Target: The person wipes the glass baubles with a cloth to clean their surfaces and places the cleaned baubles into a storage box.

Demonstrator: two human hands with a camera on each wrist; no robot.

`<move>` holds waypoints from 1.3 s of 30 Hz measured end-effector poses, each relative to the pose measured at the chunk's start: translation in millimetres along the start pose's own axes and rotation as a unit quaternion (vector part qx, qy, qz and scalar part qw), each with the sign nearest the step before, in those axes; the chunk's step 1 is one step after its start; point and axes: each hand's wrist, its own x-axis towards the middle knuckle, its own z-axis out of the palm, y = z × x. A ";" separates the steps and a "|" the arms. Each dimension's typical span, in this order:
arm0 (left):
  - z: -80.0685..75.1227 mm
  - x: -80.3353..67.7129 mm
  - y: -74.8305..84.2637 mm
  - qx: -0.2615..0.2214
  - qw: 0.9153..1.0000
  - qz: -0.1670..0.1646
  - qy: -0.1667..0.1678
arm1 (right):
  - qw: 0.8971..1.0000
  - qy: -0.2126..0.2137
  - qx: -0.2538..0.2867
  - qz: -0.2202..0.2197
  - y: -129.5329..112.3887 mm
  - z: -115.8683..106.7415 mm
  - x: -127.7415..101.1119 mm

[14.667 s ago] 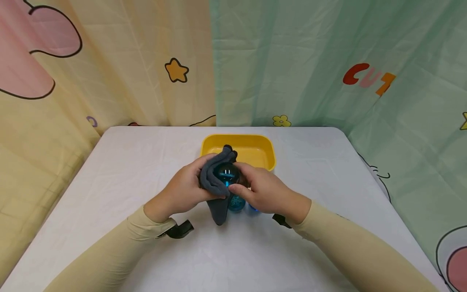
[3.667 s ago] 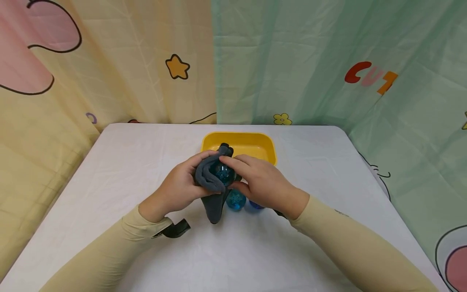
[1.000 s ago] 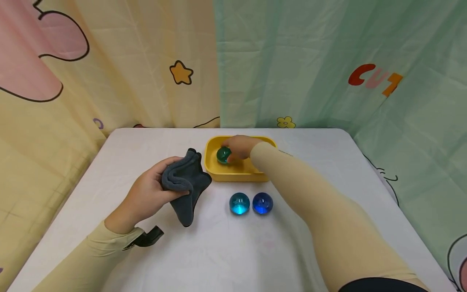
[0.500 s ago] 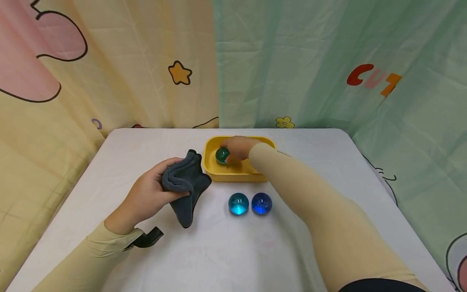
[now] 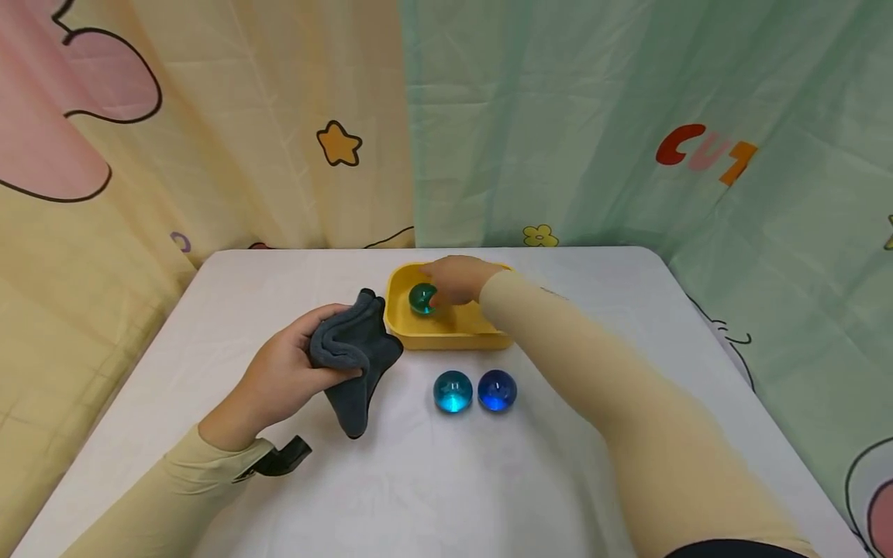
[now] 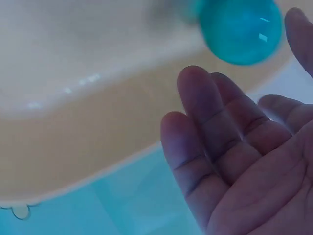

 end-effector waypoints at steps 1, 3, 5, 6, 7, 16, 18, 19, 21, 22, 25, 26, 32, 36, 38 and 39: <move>0.5 0.5 -0.8 0.000 1.000 0.001 0.000 | 1.000 0.008 0.000 -0.004 -0.7 -3.6 -8.2; 1.8 1.4 -2.3 0.003 1.000 0.002 0.000 | 1.000 0.019 0.011 -0.006 -1.0 -9.5 -25.8; 3.3 2.8 -3.9 0.003 1.000 0.002 -0.001 | 0.999 0.028 0.026 -0.004 -0.8 -13.3 -46.4; 4.2 3.5 -4.3 0.002 1.000 0.002 -0.002 | 0.999 0.032 0.029 -0.004 -0.4 -13.9 -57.2; 5.1 4.3 -4.6 0.000 1.000 0.003 -0.002 | 0.999 0.036 0.032 -0.006 0.3 -13.4 -68.4; 9.5 4.8 -3.2 -0.019 1.000 0.006 -0.011 | 0.997 0.046 0.042 -0.037 9.6 31.3 -152.9; 10.2 4.8 -2.2 -0.021 1.000 0.005 -0.014 | 0.998 0.038 0.045 -0.033 10.5 45.2 -161.2; 10.7 5.0 -1.8 -0.022 1.000 0.004 -0.015 | 0.998 0.035 0.047 -0.030 10.6 51.5 -164.0; 11.5 5.2 -1.4 -0.022 1.000 0.003 -0.018 | 0.998 0.029 0.049 -0.020 10.8 63.2 -166.8; 11.8 5.2 -1.4 -0.021 1.000 0.003 -0.019 | 0.998 0.028 0.050 -0.017 11.0 68.7 -167.2; 13.1 4.9 -1.8 -0.021 1.000 0.001 -0.021 | 0.998 0.026 0.050 -0.010 11.6 82.5 -165.9; 13.5 4.8 -2.1 -0.021 1.000 0.001 -0.022 | 0.998 0.025 0.049 -0.008 12.1 86.4 -165.0; 16.3 4.8 -3.7 -0.024 0.999 0.003 -0.025 | 0.999 0.026 0.036 -0.011 16.4 104.2 -160.4; 17.6 5.3 -4.0 -0.024 0.999 0.000 -0.027 | 0.999 0.039 0.030 -0.016 18.9 112.8 -157.4; 18.6 5.6 -4.1 -0.025 0.999 0.001 -0.029 | 0.999 0.044 0.027 -0.017 19.6 115.8 -156.1; 19.1 5.7 -4.0 -0.025 0.999 0.001 -0.029 | 0.999 0.045 0.026 -0.015 19.9 117.0 -155.4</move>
